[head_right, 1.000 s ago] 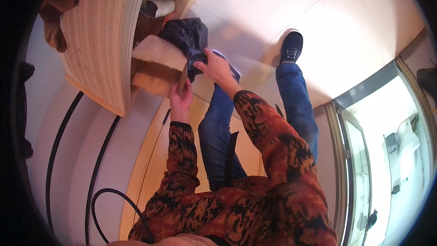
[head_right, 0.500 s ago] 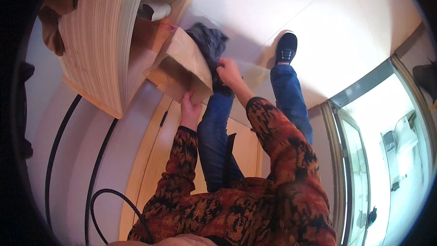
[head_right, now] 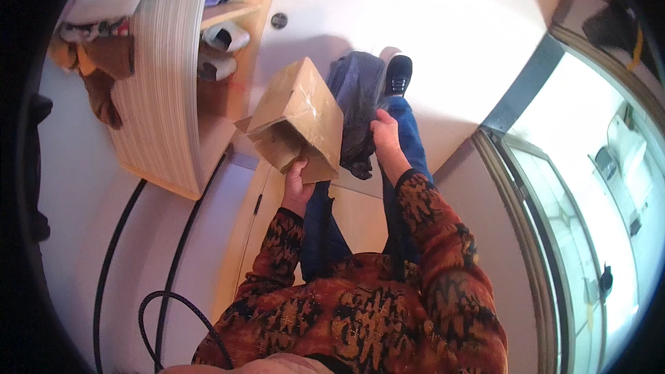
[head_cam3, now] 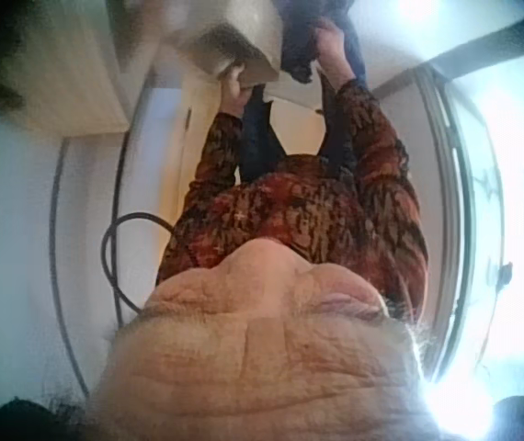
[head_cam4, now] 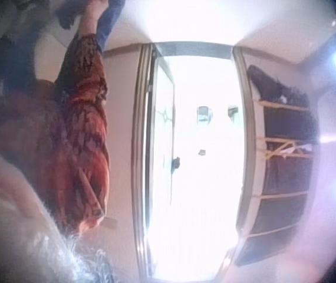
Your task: The person washes a metal lid and a black cloth under running water at a bathroom sink, then places the lid on a wall shelf. They then walk to another room, pick up a cardboard box and a black plastic bag, return to the bathroom, and place items into the bag.
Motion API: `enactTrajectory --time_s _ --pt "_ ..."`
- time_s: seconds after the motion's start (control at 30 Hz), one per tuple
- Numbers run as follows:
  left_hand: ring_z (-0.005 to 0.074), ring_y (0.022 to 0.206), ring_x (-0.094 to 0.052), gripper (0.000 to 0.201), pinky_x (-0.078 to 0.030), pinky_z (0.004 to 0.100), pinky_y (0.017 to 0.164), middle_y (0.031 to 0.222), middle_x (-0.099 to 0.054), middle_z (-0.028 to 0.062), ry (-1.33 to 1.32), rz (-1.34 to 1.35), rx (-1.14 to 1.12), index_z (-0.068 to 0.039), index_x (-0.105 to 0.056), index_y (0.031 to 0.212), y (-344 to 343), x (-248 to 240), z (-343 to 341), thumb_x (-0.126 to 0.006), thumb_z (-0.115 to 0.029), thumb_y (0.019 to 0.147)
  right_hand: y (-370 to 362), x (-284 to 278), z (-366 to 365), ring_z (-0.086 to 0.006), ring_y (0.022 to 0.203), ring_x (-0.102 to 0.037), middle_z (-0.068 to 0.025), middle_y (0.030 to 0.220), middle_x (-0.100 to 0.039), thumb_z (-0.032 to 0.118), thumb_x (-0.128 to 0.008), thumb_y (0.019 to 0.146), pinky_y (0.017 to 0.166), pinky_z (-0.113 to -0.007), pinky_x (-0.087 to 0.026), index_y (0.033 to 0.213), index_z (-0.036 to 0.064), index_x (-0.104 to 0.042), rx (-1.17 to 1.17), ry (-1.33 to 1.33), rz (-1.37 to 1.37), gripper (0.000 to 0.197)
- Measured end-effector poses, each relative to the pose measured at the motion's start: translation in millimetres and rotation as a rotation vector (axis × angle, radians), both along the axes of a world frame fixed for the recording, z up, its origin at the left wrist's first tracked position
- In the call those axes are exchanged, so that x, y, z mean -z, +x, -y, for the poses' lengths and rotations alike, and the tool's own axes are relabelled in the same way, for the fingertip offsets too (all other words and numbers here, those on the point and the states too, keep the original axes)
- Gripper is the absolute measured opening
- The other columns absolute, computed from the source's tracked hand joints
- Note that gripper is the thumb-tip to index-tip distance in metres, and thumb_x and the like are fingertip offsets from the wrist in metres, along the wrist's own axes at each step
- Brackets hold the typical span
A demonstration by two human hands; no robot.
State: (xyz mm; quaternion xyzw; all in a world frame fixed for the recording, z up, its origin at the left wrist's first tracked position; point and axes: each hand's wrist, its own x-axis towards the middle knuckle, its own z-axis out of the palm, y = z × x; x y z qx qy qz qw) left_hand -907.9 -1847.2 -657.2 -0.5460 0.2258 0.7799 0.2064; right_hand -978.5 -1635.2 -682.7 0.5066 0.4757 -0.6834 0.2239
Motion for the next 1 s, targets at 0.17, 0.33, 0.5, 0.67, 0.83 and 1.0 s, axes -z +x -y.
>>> enactTrajectory --time_s 0.17,0.33,0.5,0.67,0.83,1.0 --pt "0.0214 0.087 -0.056 0.016 -0.046 0.0324 0.079 0.092 -0.058 0.0092 0.035 -0.062 0.177 -0.001 -0.054 0.093 -36.4 -33.3 -22.6 -0.052 -0.011 0.08 -2.5 -53.4 -47.3 -0.0225 0.076 -0.056 -0.0116 0.086 -0.059 -0.007 -0.036 0.065 0.07 -0.031 -0.048 0.096 -0.0026 -0.054 0.292 -0.077 -0.023 0.036" --pt "0.0217 0.091 -0.056 0.024 -0.045 0.0361 0.084 0.095 -0.058 0.008 0.006 -0.194 0.359 -0.002 -0.053 0.099 -87.4 -71.6 -52.0 -0.053 -0.013 0.078 -14.2 -93.8 -76.1 -0.0214 0.08 -0.056 -0.0104 0.09 -0.059 -0.006 -0.035 0.067 0.074 -0.03 -0.047 0.101 -0.002 -0.055 0.408 -0.084 -0.09 0.039" --pt "0.0221 0.086 -0.06 0.027 -0.049 0.0342 0.077 0.094 -0.06 0.0085 -0.101 -0.309 0.795 0.0 -0.053 0.1 -142.0 -104.0 -80.9 -0.049 -0.017 0.08 -30.8 -144.2 -104.6 -0.0179 0.071 -0.055 -0.0059 0.08 -0.058 -0.007 -0.037 0.069 0.067 -0.029 -0.047 0.088 0.0021 -0.054 0.516 -0.168 -0.127 0.027" --pt "0.022 0.087 -0.059 0.017 -0.05 0.0341 0.071 0.097 -0.06 0.0092 0.198 -0.11 0.64 -0.004 -0.055 0.095 -199.2 -126.1 -127.4 -0.052 -0.014 0.081 -42.7 -183.5 -143.8 -0.0182 0.076 -0.056 -0.0087 0.085 -0.06 -0.005 -0.036 0.071 0.071 -0.029 -0.047 0.093 0.0017 -0.057 0.638 -0.191 -0.21 0.031" --pt "0.0207 0.082 -0.059 0.011 -0.05 0.0323 0.067 0.09 -0.061 0.0067 0.199 -0.115 0.881 -0.007 -0.056 0.088 -253.4 -149.3 -180.6 -0.056 -0.014 0.08 -53.2 -205.0 -184.5 -0.0186 0.072 -0.057 -0.0094 0.083 -0.061 -0.005 -0.036 0.072 0.066 -0.03 -0.048 0.093 0.0004 -0.057 0.845 -0.113 -0.232 0.03" --pt "0.0203 0.081 -0.061 0.021 -0.053 0.0336 0.064 0.094 -0.06 0.0083 -0.024 -0.201 1.431 -0.004 -0.056 0.096 -302.8 -179.0 -246.9 -0.054 -0.017 0.08 -64.4 -240.1 -209.4 -0.0168 0.07 -0.057 -0.0061 0.083 -0.06 -0.007 -0.036 0.072 0.065 -0.028 -0.049 0.094 0.0022 -0.053 0.983 -0.033 -0.372 0.029"
